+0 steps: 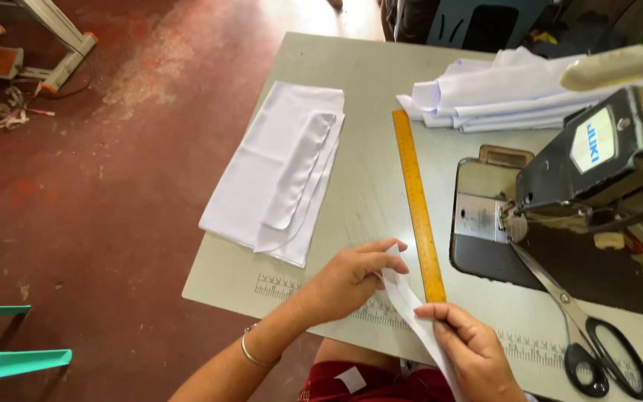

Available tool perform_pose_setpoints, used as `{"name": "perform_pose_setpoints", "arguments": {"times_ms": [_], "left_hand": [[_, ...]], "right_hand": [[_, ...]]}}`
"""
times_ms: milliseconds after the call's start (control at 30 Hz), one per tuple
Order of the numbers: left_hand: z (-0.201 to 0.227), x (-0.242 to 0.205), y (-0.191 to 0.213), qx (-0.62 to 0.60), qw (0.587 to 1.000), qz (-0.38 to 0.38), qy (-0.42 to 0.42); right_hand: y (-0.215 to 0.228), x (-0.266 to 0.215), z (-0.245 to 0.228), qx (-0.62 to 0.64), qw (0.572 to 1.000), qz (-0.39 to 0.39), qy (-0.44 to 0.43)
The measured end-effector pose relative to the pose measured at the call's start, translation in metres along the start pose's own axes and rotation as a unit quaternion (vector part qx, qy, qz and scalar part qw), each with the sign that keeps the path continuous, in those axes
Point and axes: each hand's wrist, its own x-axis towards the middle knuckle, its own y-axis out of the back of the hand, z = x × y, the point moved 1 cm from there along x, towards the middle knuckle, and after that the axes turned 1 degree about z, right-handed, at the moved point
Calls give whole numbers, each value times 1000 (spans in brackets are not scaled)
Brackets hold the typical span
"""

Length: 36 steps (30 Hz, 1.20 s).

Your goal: The person uses scissors to trim a small piece of white fabric and discards the scrap into a nearby basket. They then pick up a larger piece of white fabric, fold it, and trim the edges with scissors.

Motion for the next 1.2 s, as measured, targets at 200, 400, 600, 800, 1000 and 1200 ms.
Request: {"name": "perform_pose_setpoints", "arguments": {"times_ms": [200, 400, 600, 800, 1000, 1200], "left_hand": [[-8, 6, -2, 41, 998, 3, -36], [-8, 15, 10, 15, 999, 4, -42], [18, 34, 28, 49, 984, -80, 154], [3, 50, 20, 15, 973, -86, 214], [-15, 42, 24, -13, 997, -58, 43], [-7, 38, 27, 41, 998, -32, -25]], "right_hand": [[-6, -3, -7, 116, 992, 0, -38], [-1, 1, 10, 149, 988, -17, -26], [-6, -13, -20, 101, 993, -38, -52], [-6, -12, -20, 203, 964, -104, -136], [-7, -20, -22, 223, 974, -34, -34], [-1, -13, 11, 272, 959, -15, 83]]}}
